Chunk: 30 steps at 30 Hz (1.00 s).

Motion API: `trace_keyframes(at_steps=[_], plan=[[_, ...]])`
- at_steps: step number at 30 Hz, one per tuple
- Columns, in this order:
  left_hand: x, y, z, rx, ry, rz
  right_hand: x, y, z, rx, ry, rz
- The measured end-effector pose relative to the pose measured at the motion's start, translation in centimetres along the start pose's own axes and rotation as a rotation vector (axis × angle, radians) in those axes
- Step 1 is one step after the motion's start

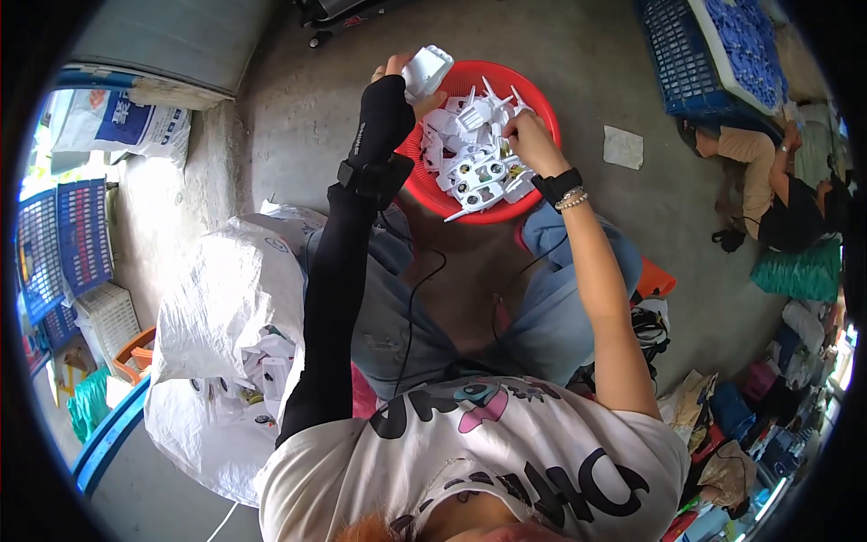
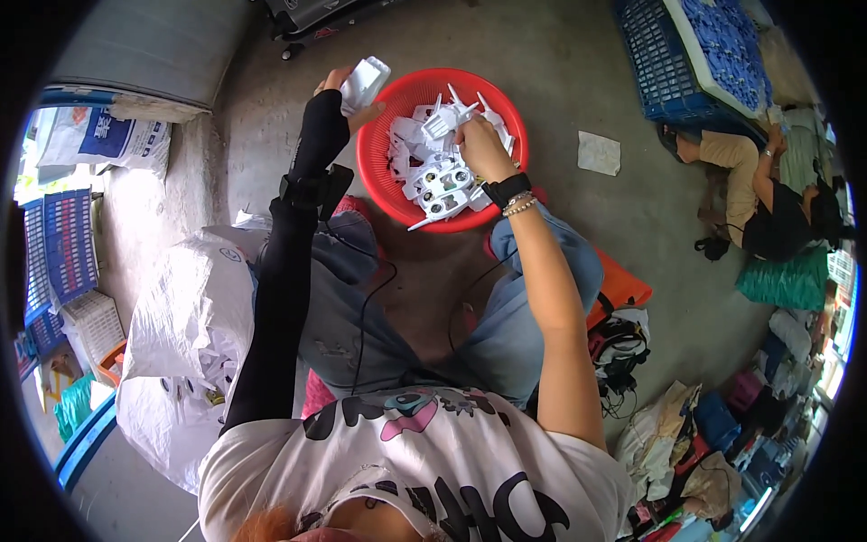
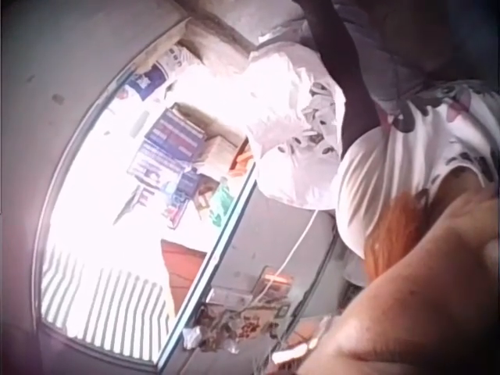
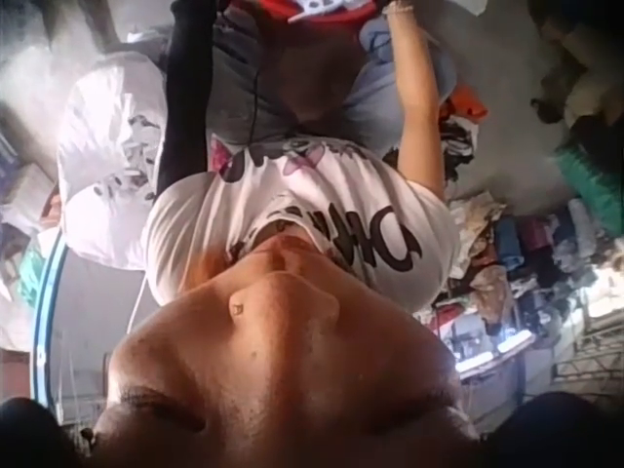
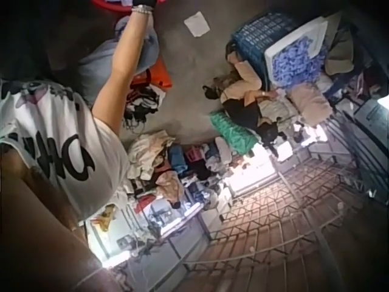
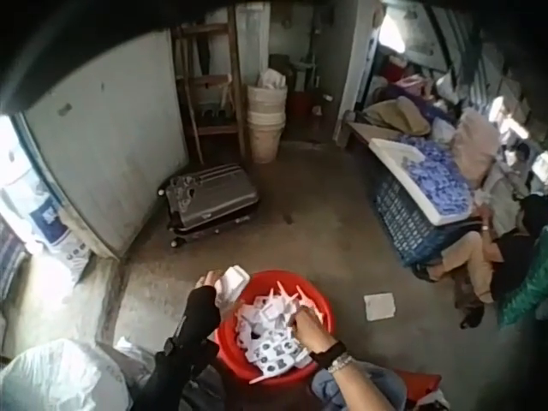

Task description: Assemble small plastic components and internal parts and sort them into bags and buckets.

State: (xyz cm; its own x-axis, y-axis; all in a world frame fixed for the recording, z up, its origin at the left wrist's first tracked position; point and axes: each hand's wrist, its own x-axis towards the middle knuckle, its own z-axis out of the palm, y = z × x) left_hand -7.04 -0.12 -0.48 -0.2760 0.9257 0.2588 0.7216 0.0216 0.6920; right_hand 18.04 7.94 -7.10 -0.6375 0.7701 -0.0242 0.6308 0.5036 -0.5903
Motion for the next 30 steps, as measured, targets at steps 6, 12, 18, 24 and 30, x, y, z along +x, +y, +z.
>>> trace_keyframes(at_steps=[6, 12, 18, 24, 30], plan=[[-0.4, -1.7, 0.4, 0.053, -0.097, -0.057, 0.1, -0.8, 1.4, 0.052, -0.138, -0.070], [-0.7, -3.0, 2.4, -0.020, -0.152, -0.179, 0.6, -2.3, 3.9, 0.551, -0.221, 0.069], [-0.6, -2.6, 2.7, -0.038, -0.159, -0.239, 1.8, -2.1, 2.3, 0.389, -0.043, 0.065], [-4.1, -4.2, 11.4, -0.257, -0.233, -0.222, 2.4, -2.7, -1.4, 0.397, 0.213, 0.144], [-8.7, -4.2, 18.5, -0.522, -0.679, -0.264, 1.0, -0.8, -2.7, 0.341, 0.289, 0.178]])
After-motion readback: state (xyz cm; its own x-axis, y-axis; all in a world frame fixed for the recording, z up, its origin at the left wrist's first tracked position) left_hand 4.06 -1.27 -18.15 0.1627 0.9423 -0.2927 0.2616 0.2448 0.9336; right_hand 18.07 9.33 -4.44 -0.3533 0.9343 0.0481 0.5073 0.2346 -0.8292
